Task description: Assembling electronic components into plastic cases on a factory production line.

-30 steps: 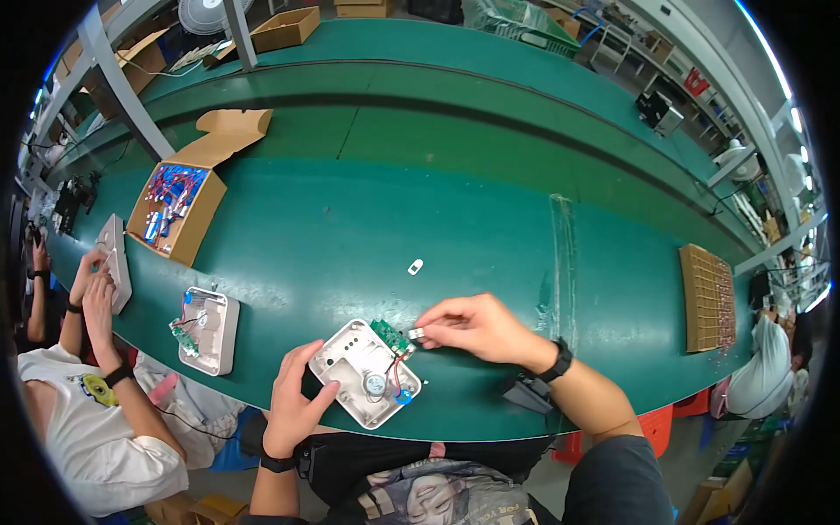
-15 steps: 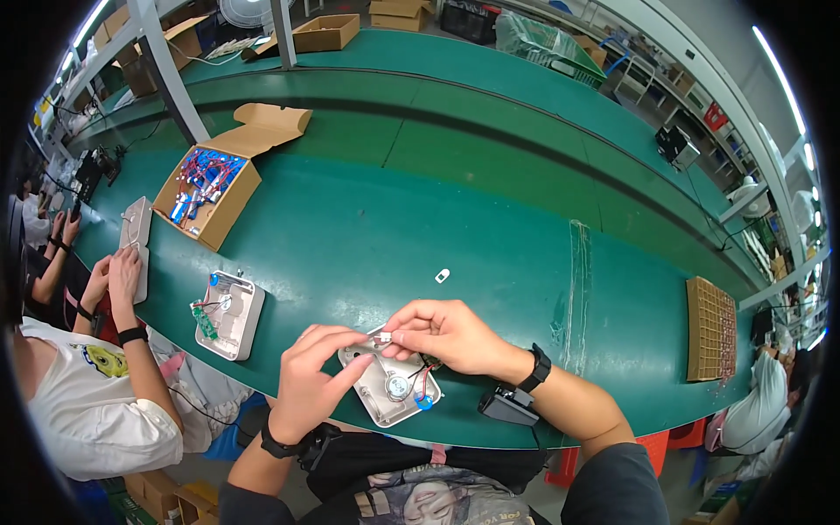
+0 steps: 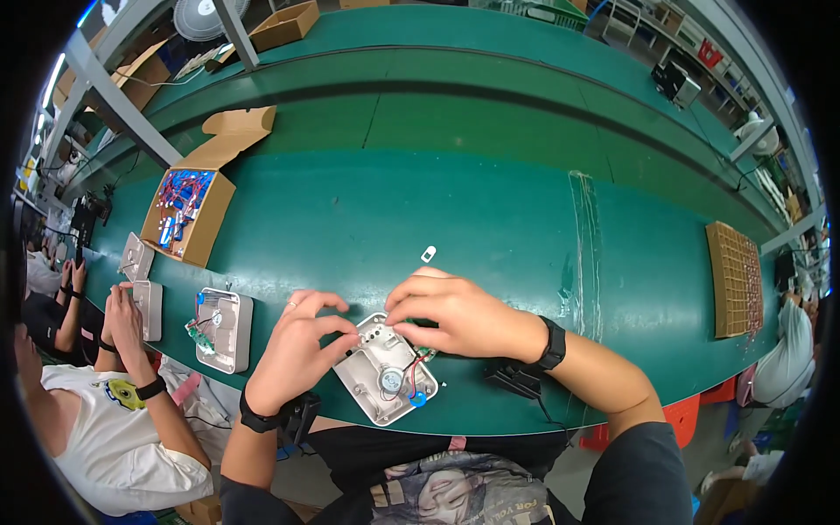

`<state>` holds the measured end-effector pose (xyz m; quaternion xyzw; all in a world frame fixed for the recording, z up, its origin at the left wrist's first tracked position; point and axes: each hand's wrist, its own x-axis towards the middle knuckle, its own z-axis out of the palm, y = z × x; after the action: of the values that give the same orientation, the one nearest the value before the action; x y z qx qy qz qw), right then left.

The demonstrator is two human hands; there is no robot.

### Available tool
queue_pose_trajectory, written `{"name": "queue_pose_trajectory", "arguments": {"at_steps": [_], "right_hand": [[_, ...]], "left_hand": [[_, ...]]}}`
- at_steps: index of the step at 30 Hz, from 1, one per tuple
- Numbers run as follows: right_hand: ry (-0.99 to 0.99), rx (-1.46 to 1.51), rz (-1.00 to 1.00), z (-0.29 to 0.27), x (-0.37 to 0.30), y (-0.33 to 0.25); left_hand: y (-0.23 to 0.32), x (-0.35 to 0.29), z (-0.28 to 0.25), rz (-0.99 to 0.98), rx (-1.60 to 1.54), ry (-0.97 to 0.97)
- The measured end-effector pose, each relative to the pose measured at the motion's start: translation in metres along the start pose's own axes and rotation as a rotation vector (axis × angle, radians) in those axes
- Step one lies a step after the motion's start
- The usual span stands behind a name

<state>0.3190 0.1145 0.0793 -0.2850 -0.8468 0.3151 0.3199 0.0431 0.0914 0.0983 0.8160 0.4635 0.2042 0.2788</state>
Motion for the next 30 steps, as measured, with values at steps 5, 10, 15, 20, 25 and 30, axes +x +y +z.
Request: {"name": "queue_pose_trajectory", "arguments": {"at_steps": [5, 10, 15, 20, 25, 30], "right_hand": [[-0.066, -0.063, -0.100, 0.001, -0.003, 0.005], [-0.082, -0.064, -0.125, 0.006, -0.007, 0.013], [-0.075, -0.038, -0.157, 0.007, -0.008, 0.017], [-0.083, -0.027, -0.148, 0.005, -0.010, 0.022], [-0.071, -0.011, -0.144, 0.007, -0.011, 0.025], [-0.068, -0.017, -0.150, 0.007, -0.012, 0.025]], "left_hand": [[0.012, 0.007, 0.012, 0.089, 0.246, 0.033], [0.030, 0.012, 0.020, 0.056, 0.435, 0.039], [0.032, 0.014, 0.029, -0.039, 0.444, 0.008], [0.038, 0.013, 0.030, -0.101, 0.489, -0.121], [0.034, 0.015, 0.030, 0.013, 0.475, -0.049], [0.038, 0.019, 0.030, 0.030, 0.474, -0.017]]}}
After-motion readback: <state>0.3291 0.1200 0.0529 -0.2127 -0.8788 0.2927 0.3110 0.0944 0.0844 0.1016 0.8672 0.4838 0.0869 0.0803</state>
